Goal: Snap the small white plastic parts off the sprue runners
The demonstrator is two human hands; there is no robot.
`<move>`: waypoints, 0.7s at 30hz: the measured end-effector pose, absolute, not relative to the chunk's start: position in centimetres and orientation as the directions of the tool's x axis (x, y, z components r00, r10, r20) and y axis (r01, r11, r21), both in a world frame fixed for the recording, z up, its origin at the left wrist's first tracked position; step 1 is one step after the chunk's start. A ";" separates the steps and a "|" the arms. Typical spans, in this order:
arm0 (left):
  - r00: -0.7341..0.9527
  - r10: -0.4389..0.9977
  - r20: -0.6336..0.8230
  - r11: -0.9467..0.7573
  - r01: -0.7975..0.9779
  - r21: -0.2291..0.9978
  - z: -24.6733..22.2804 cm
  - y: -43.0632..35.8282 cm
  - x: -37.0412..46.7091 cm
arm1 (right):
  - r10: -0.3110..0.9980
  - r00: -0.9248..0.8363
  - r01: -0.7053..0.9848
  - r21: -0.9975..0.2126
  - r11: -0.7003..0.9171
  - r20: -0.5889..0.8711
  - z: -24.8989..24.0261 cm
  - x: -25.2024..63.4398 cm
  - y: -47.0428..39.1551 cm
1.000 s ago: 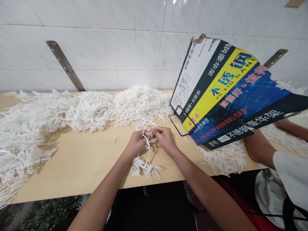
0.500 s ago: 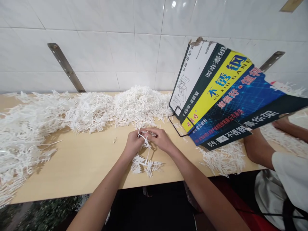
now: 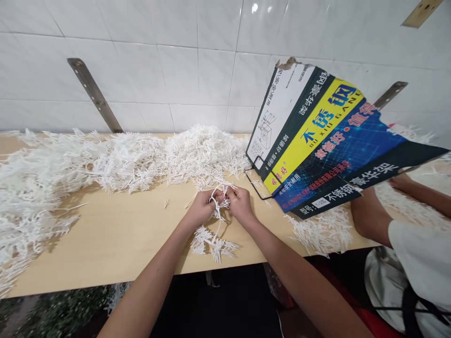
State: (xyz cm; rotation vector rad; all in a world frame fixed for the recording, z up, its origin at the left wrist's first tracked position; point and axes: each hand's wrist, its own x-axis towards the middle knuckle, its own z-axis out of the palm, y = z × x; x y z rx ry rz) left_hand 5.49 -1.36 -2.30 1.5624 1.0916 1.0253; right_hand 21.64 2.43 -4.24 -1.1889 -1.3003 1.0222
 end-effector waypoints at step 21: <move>0.177 0.980 0.095 -0.123 0.153 0.981 -2.5 -1.9 5.5 | 0.982 -0.150 -0.022 -0.993 0.114 0.116 -3.8 21.8 3.1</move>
